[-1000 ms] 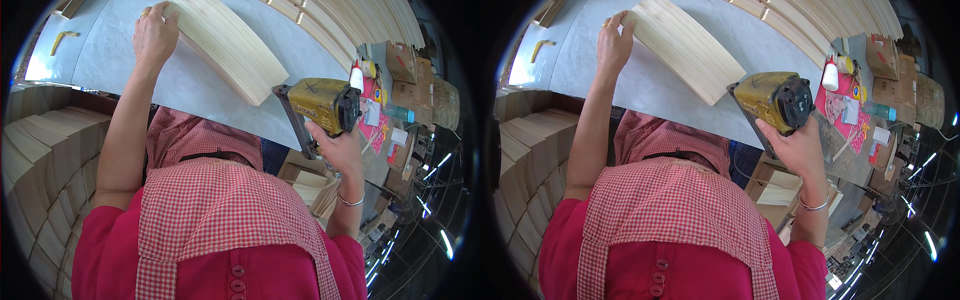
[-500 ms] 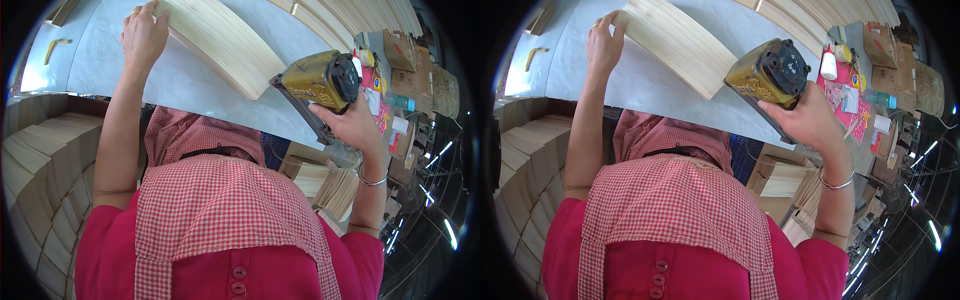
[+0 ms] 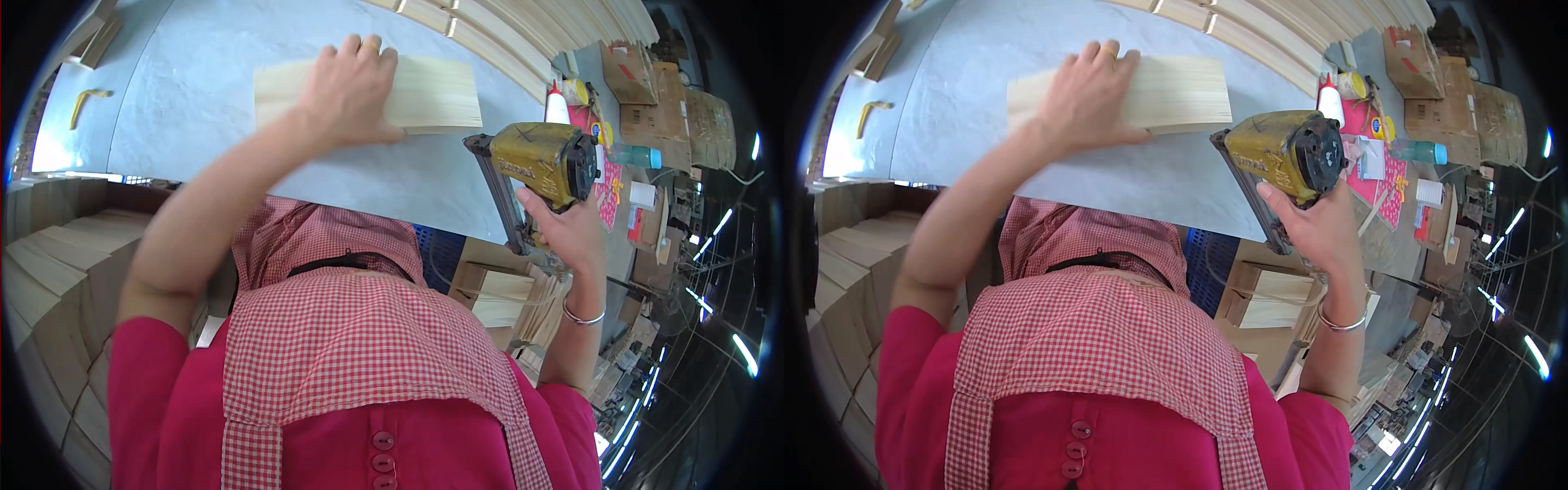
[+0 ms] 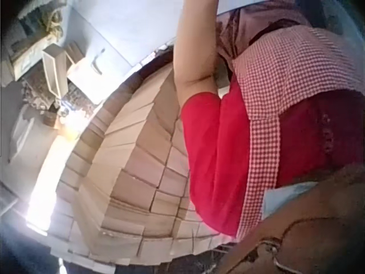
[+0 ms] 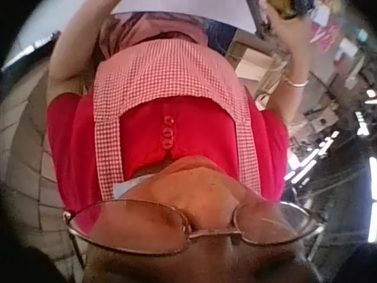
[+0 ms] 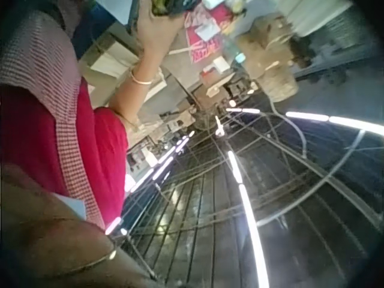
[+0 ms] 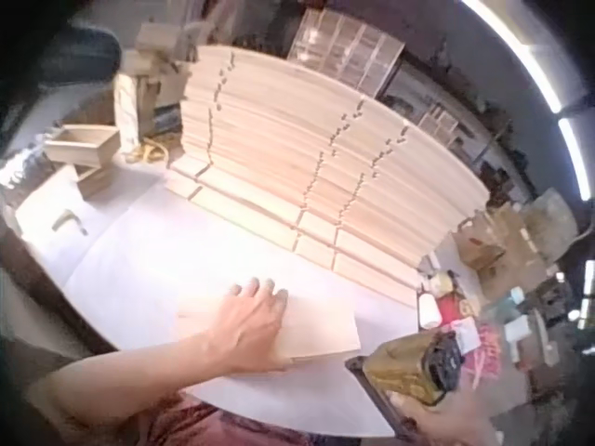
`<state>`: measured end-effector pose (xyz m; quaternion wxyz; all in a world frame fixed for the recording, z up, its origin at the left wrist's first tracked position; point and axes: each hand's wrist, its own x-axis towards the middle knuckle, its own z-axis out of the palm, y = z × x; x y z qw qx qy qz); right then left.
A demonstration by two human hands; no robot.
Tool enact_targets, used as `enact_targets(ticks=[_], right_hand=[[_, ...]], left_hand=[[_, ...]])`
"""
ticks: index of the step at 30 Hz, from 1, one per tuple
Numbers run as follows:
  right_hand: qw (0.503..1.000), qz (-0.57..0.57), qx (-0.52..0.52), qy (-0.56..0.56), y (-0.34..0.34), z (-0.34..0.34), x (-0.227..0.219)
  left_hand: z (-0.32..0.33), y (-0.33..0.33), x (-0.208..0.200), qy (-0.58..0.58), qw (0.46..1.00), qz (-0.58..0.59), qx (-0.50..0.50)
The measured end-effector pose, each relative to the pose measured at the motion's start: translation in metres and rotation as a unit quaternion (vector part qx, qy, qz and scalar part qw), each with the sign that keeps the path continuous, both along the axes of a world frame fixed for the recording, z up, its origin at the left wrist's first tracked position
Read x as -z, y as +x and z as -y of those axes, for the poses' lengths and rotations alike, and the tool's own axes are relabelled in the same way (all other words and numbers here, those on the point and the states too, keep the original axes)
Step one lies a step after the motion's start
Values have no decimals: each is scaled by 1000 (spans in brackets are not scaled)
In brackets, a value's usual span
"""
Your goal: The person assembles small wooden boxes by applying glue to the edges of pre-cut wooden frames and attaching flat wooden panels. They use a pneumatic nail gun to secure the joints and stack the finished boxes on a nearby pile. The process involves repetitive gluing, nailing, and stacking actions.
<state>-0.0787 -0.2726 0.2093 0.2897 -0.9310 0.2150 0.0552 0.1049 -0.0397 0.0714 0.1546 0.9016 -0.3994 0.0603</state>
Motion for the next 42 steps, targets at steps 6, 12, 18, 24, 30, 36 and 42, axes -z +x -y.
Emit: enact_targets(ticks=[6,12,18,24,30,36,42], right_hand=[[1000,17,-7,-8,4,18,15],[999,-2,20,25,13,22,19],[997,-57,51,24,16,22,15],[997,42,-50,-34,12,11,20],[997,-8,-65,30,15,-26,15],[997,-39,-58,28,20,-35,20],[998,-39,-46,32,19,-38,18]], left_hand=[[21,-32,9,-18,997,16,-71],[22,-34,3,19,997,-41,-69],[21,-33,1,20,996,-52,-66],[-11,-38,8,-9,997,40,-73],[-47,-45,0,25,996,-50,-72],[-46,-49,4,5,995,-48,-83],[-46,-50,5,-10,995,-46,-86]])
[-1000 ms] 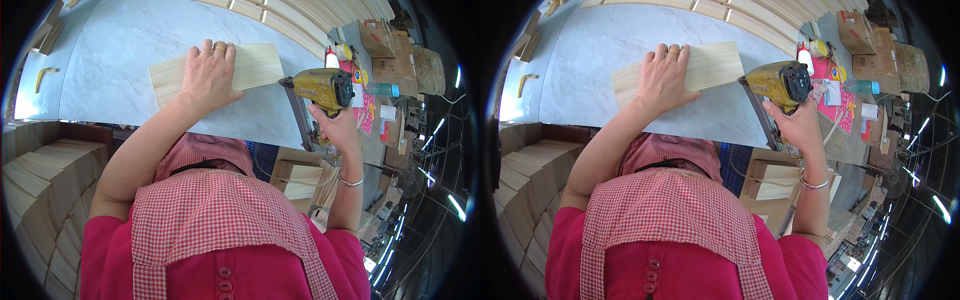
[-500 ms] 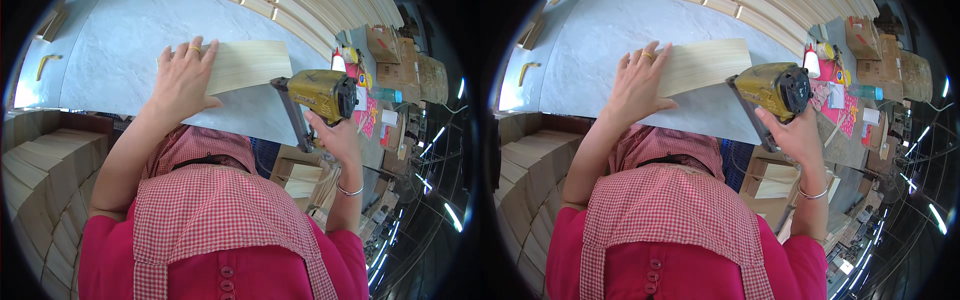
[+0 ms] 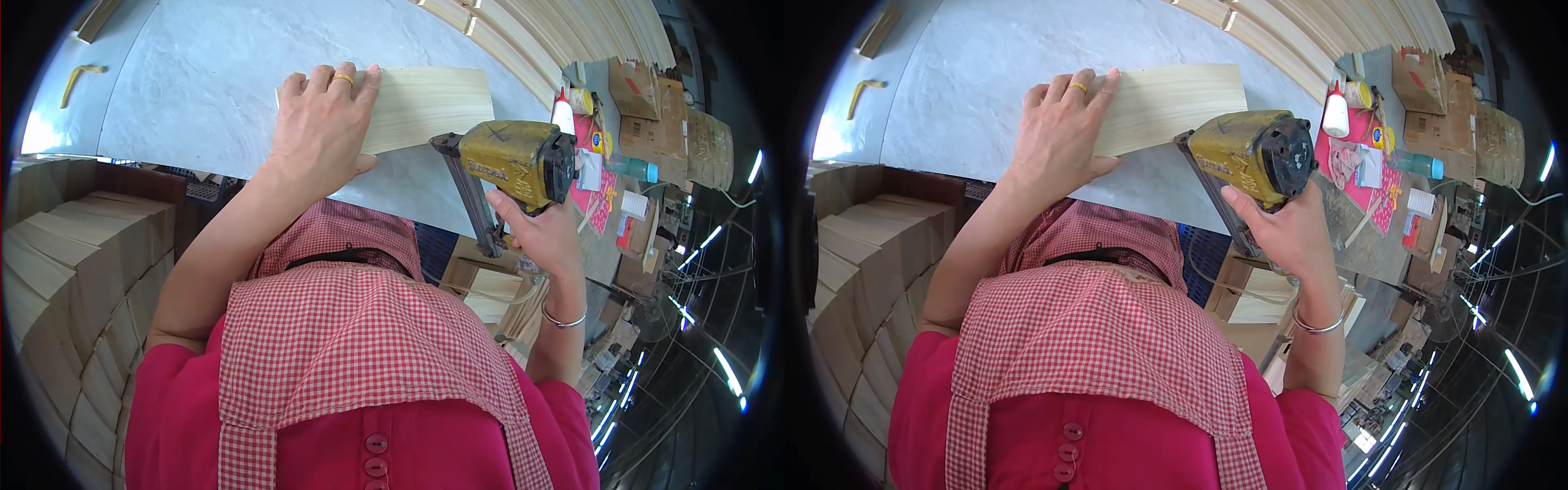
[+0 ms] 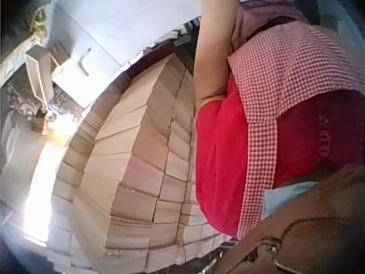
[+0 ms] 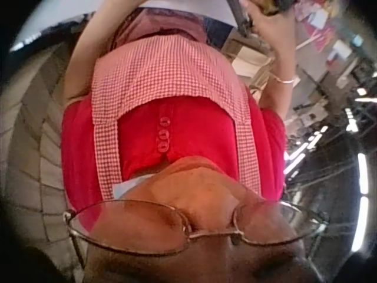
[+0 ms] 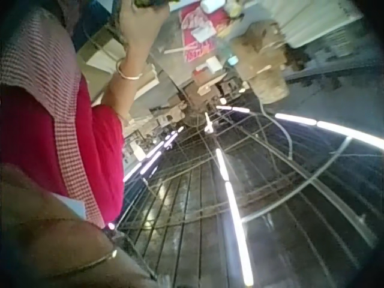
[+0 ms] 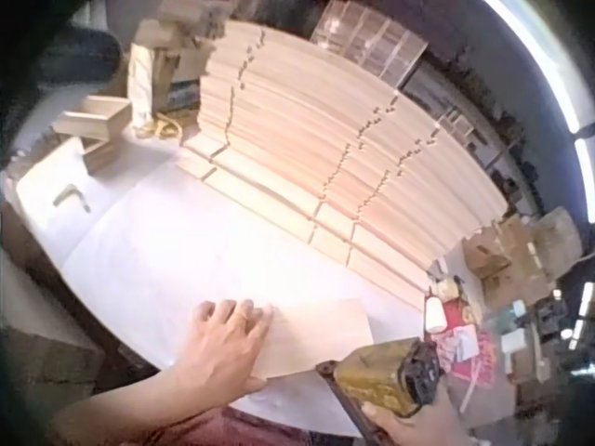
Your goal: The person assembles small wooden boxes by applying glue to the edges of pre-cut wooden frames and attaching flat wooden panels. They use a pneumatic nail gun to secure the joints and stack the finished boxes on a nearby pile. The process involves repetitive gluing, nailing, and stacking actions.
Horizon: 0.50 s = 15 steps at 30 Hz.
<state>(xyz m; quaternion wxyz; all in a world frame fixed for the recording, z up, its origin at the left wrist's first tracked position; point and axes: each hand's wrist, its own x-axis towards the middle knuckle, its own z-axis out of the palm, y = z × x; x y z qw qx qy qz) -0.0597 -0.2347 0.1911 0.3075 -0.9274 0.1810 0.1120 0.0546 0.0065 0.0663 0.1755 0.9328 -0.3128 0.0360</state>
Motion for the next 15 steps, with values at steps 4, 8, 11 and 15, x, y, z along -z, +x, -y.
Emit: enact_targets(ticks=[4,8,11,15], right_hand=[[999,16,20,35,-8,2,11],[998,27,37,39,-14,-3,16],[998,38,40,11,-16,-8,17],[997,25,71,20,-18,-27,2]], left_hand=[[0,0,-1,3,1000,-6,3],[-3,0,1,-3,1000,-22,7],[-22,-5,-4,-52,999,3,0],[-81,-8,15,-210,971,-113,2]])
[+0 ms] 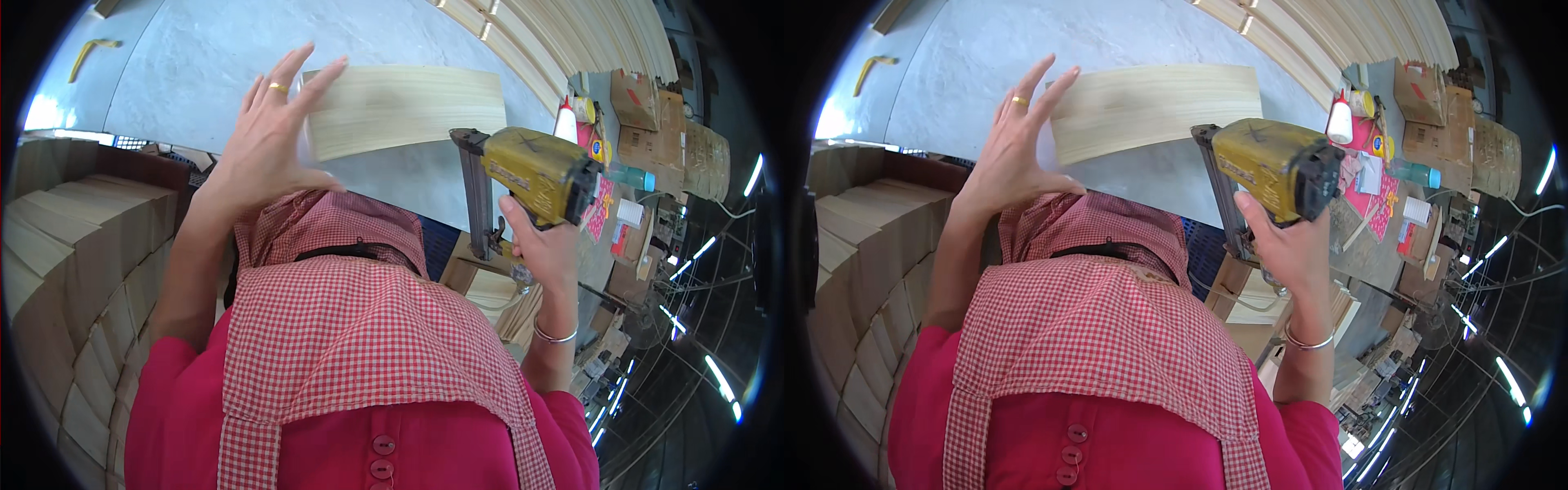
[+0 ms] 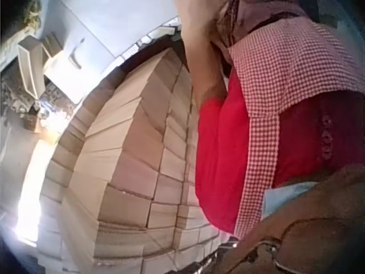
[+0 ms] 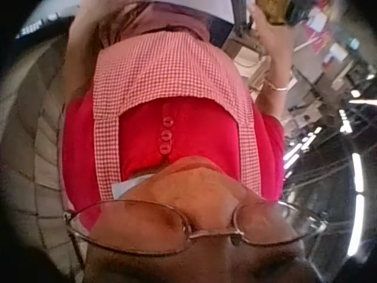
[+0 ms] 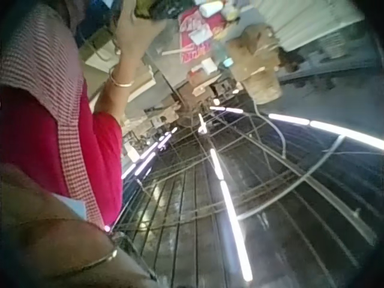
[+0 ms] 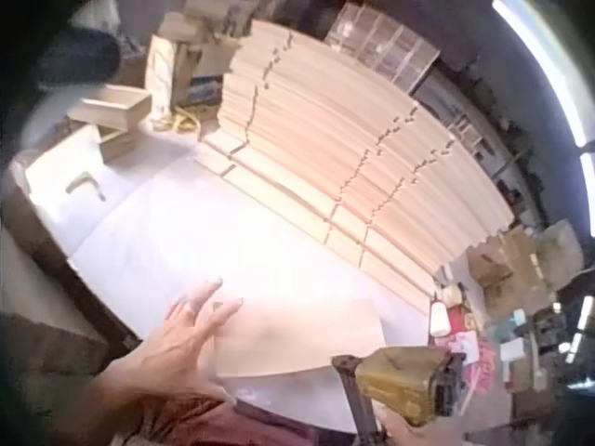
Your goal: The person assembles small wooden boxes by applying glue to the edges of pre-cut wooden frames and attaching flat wooden panels. They use a pneumatic nail gun to secure the joints and stack the finished boxes on a nearby pile. The process involves repetitive gluing, nailing, and stacking actions.
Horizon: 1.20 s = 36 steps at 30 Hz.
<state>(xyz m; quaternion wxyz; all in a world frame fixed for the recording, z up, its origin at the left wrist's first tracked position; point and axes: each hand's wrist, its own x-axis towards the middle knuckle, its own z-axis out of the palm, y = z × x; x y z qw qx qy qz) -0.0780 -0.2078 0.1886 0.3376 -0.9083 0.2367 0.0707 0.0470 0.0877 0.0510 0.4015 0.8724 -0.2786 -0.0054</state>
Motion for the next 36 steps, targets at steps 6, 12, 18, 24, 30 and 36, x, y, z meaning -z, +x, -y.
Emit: enact_targets(ticks=[6,12,18,24,30,36], right_hand=[[992,-22,-124,-13,2,-31,-5],[991,-90,-43,93,6,-62,-3],[992,-72,-89,57,6,-66,0],[988,-55,-144,-2,5,-66,2],[982,3,-189,-16,19,-67,-5],[987,-15,-161,14,49,-79,-3]], left_hand=[[14,-14,38,-40,999,16,-27],[32,-22,51,-49,995,53,-68],[32,-22,50,-50,995,53,-69],[33,-21,53,-43,995,55,-71],[32,-22,53,-87,991,37,-91],[32,-22,55,-71,991,55,-103]])
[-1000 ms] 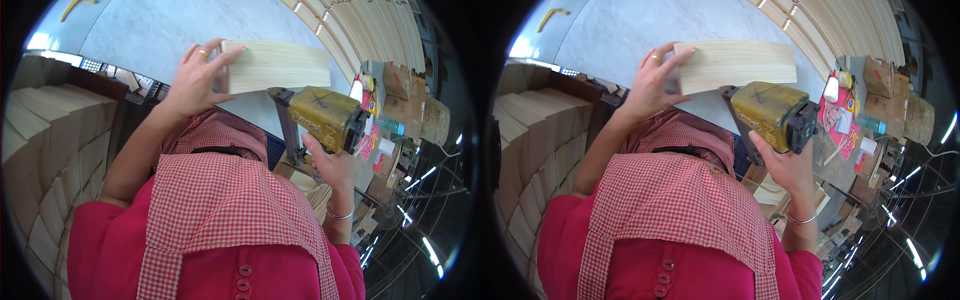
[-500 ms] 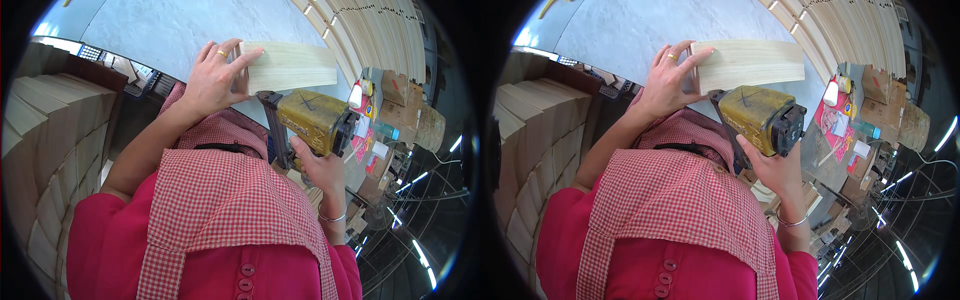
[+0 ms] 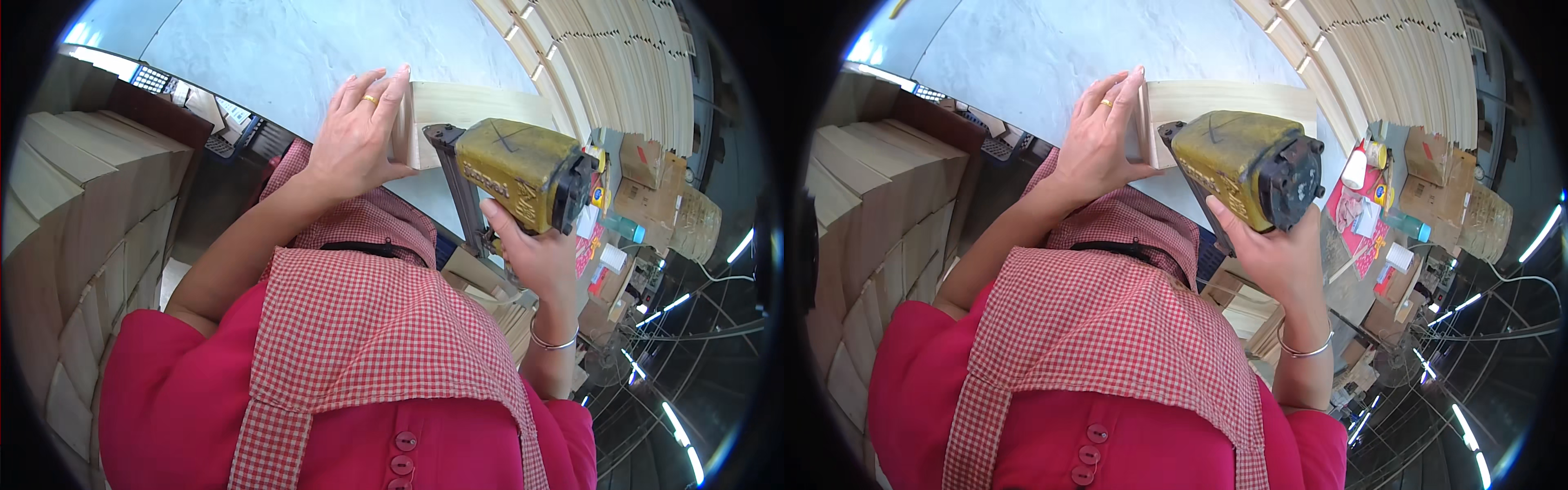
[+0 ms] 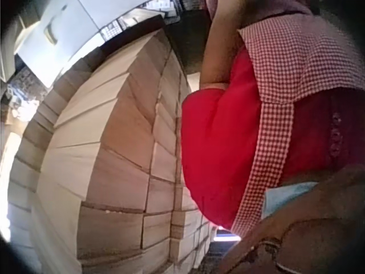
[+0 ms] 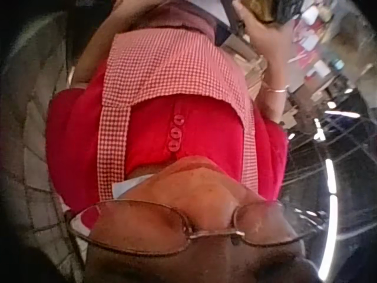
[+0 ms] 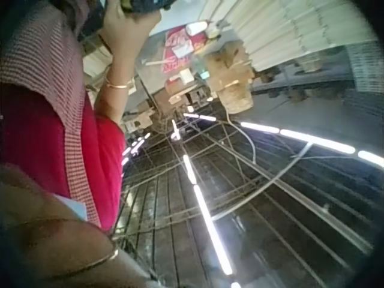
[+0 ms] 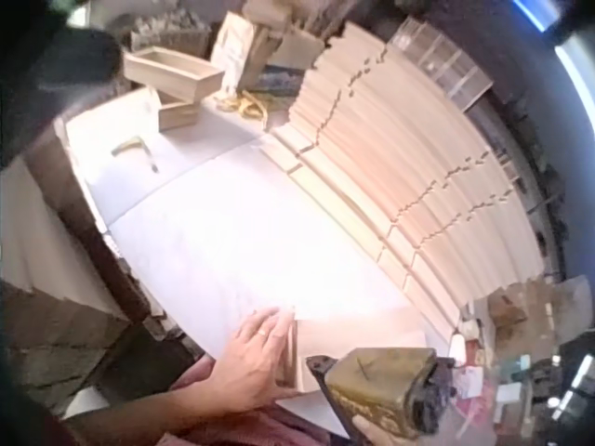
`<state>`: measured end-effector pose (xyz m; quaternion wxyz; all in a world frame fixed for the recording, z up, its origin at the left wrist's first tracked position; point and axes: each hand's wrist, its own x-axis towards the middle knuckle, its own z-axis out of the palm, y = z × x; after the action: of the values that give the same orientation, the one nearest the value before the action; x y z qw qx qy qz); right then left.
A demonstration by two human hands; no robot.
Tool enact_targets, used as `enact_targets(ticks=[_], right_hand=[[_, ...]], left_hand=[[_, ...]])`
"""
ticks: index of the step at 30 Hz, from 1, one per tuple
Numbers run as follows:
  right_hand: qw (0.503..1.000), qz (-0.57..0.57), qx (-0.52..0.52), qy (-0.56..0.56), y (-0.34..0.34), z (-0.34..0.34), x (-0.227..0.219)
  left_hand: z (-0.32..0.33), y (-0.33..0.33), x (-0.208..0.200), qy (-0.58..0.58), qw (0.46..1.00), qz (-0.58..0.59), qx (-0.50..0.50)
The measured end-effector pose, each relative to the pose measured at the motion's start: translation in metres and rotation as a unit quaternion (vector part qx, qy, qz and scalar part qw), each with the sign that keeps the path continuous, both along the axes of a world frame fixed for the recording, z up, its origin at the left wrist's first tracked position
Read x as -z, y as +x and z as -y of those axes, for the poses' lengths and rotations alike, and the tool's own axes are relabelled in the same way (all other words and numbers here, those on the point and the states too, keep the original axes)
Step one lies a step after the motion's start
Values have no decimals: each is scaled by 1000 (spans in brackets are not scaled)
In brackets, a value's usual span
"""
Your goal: The person assembles small wooden boxes by applying glue to the edges of pre-cut wooden frames and attaching flat wooden panels. They use a pneumatic nail gun to secure the joints and stack the finished boxes on a nearby pile. The process involves repetitive gluing, nailing, and stacking actions.
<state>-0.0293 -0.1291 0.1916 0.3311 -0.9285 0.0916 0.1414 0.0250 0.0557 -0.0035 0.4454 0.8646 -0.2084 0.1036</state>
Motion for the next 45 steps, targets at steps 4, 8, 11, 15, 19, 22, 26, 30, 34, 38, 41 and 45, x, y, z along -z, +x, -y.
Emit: enact_targets(ticks=[4,8,11,15,19,22,26,30,34,38,41,45], right_hand=[[999,-3,-33,-12,9,-1,-1],[999,6,-49,-8,13,2,0],[998,12,-61,-29,14,4,1],[998,2,-53,-20,15,4,2],[996,-3,-85,-35,24,3,-3],[996,-42,-67,-40,31,1,-8],[1000,-7,-19,3,19,10,-5],[990,64,128,1,-10,45,-3],[941,155,297,-36,-41,117,8],[944,182,274,-4,-111,231,54],[937,114,268,-193,-154,305,99],[880,37,280,-382,-180,352,137]], left_hand=[[0,0,-1,2,1000,-4,-3],[-1,0,0,2,1000,-4,-5],[-1,0,0,5,1000,-4,-5],[0,1,0,5,1000,-5,-6],[0,0,1,3,1000,-10,-10],[-1,0,1,7,1000,-10,-7],[0,-1,0,15,1000,-9,-2],[-3,0,-7,-6,998,-58,-2],[-22,-4,-42,-163,951,-257,-46],[-70,-18,-57,-497,689,-527,-23],[-100,-43,-59,-618,500,-606,24],[-110,-72,-44,-660,442,-607,-17]])
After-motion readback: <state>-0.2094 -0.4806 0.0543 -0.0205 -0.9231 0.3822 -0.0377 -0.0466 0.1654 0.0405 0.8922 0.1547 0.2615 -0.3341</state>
